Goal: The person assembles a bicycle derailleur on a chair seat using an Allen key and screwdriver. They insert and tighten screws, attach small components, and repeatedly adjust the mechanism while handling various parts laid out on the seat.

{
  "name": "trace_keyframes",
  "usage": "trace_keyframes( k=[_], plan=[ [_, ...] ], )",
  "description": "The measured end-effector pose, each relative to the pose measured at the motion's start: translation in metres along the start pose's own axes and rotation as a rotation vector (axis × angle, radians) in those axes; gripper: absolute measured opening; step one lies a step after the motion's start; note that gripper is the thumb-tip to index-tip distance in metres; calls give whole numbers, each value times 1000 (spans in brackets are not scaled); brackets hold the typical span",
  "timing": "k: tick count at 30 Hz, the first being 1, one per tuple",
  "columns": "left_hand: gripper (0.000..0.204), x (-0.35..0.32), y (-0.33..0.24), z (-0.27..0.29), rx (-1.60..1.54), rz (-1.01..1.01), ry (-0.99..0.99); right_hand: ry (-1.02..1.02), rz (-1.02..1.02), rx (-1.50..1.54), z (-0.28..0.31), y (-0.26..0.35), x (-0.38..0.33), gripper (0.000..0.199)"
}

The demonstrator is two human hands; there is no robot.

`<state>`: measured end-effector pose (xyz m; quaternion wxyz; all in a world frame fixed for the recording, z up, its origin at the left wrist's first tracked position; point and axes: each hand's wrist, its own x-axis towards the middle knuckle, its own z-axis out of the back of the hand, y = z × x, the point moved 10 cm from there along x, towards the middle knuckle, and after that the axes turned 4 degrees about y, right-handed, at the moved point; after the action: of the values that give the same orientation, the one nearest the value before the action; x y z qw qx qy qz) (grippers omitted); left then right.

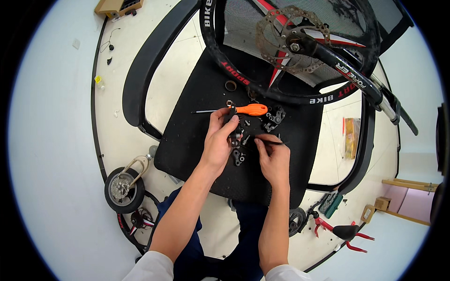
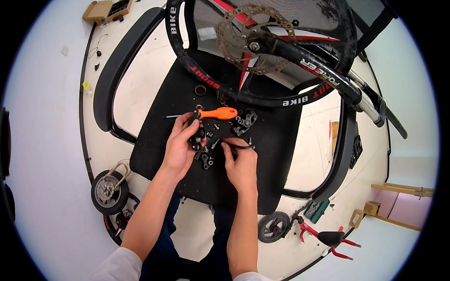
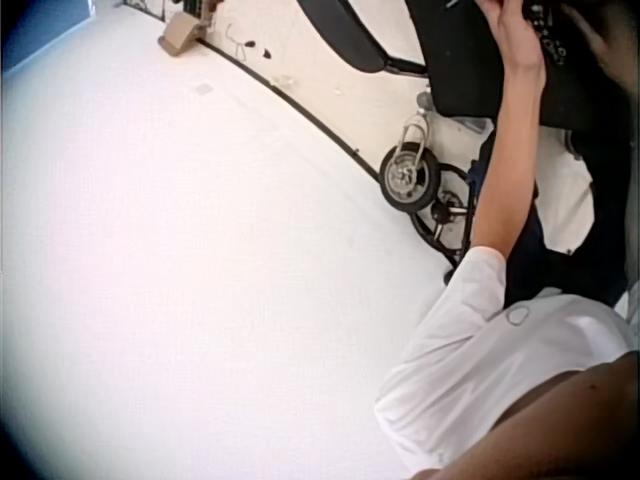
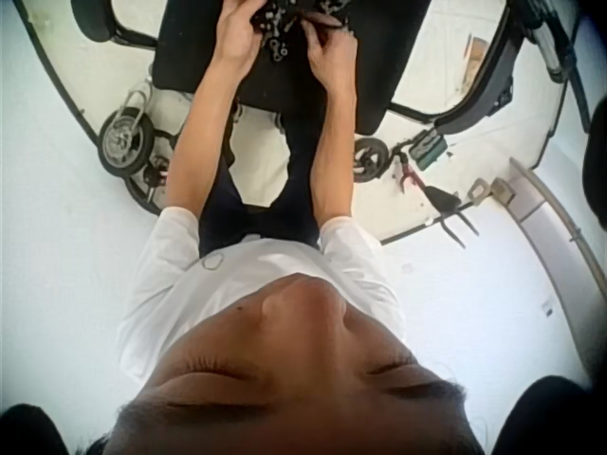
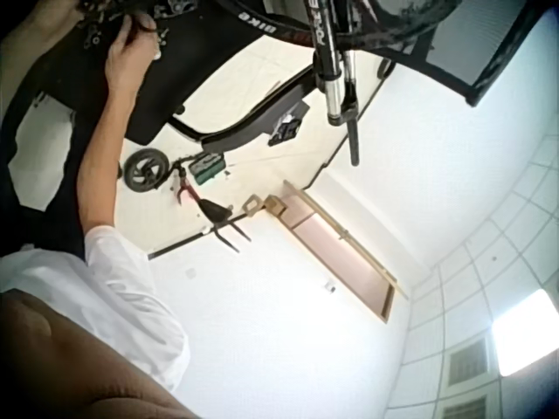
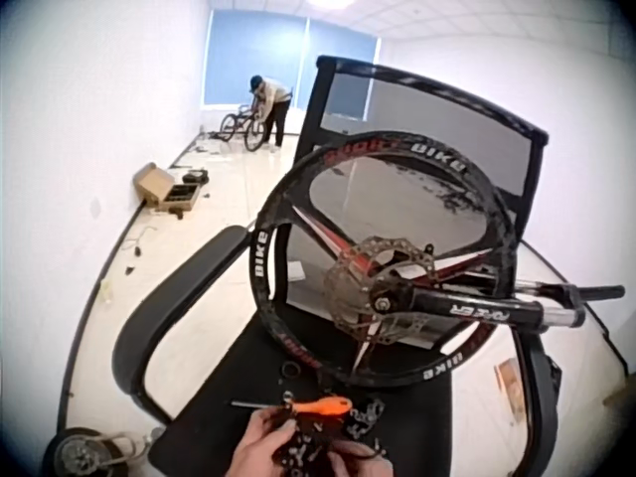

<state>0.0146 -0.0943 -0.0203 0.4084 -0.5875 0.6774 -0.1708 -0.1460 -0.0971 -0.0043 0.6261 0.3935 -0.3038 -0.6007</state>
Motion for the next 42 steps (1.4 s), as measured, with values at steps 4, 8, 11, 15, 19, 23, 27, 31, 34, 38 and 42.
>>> trace_keyframes(
  k=[4, 8, 11, 15, 19, 23, 27, 31, 34, 38, 42],
  plan=[
    [38, -2, 4, 1, 43, -20, -2, -55, -70, 464, 10, 0, -4, 14],
    [38, -2, 9, -4, 50, -23, 23, -46, -46, 794, 6, 7, -7, 14],
    [38, -2, 11, -4, 56, -14, 17, -29, -29, 814, 2, 8, -7, 15],
    [42, 0, 12, -4, 38, -11, 55, -48, -31, 846, 4, 4, -5, 14],
    [38, -3, 10, -7, 33, -4, 26, -47, -30, 871, 3, 3, -4, 15],
    [37, -2, 7, -7, 56, -39, 19, -8, 6, 882, 1, 8, -4, 16],
    [37, -5, 8, -11, 49, -9, 44, 19, 74, 914, 5, 11, -3, 16],
    [37, -3, 10, -13, 24, -9, 74, 24, 152, 961, 9, 14, -1, 18],
    [39, -4, 7, -10, 48, -35, 54, 10, 81, 877, 3, 17, -2, 17],
    [42, 1, 6, -9, 214, -180, 92, 35, -59, 811, -8, 3, -2, 14],
    [41, -1, 1, -12, 282, -214, 103, 48, -156, 739, -9, -5, -2, 14]
  ],
)
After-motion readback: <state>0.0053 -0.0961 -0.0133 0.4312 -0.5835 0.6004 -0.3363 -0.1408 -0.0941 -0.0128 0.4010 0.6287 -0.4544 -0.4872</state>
